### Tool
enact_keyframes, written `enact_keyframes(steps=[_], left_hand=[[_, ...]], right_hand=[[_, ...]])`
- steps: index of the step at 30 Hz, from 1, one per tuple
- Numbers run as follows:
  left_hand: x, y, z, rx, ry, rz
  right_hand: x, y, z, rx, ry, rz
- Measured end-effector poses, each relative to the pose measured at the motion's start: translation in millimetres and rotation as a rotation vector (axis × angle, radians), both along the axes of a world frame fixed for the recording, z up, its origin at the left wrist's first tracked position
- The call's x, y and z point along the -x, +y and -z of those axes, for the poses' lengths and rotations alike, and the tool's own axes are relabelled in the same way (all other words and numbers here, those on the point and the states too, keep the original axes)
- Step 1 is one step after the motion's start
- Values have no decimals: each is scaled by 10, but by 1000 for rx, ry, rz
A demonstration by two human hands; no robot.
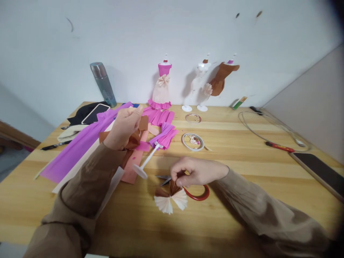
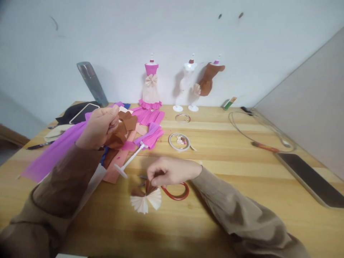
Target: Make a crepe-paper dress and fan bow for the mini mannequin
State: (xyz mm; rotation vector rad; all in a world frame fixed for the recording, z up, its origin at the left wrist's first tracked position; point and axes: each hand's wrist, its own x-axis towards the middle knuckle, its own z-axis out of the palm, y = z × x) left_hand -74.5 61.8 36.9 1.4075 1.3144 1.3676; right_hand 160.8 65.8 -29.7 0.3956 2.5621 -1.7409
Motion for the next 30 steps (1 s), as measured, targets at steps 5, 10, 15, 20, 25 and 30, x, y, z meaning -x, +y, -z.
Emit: enact_keyframes(steps=[5,10,15,20,25,30], left_hand=[[1,-6,-26,-37,-108,77],[35,6,-32,-20,-67,79],[60,25,-30,-1,-4,21],[48,10,-69,12,-99,-3],[46,-7,-96,7,-114,22],[80,-4,-84,-2,-50,25]], right_hand=[[34,-20,27,5,-22,81],[105,-121,41,-27,-121,52],[148,-177,16,-281,-80,86],[48,-63,-1,-347,-102,123],[5,-40,-23,-470,-204,33],[34,-116,-13,-561,-328,51]])
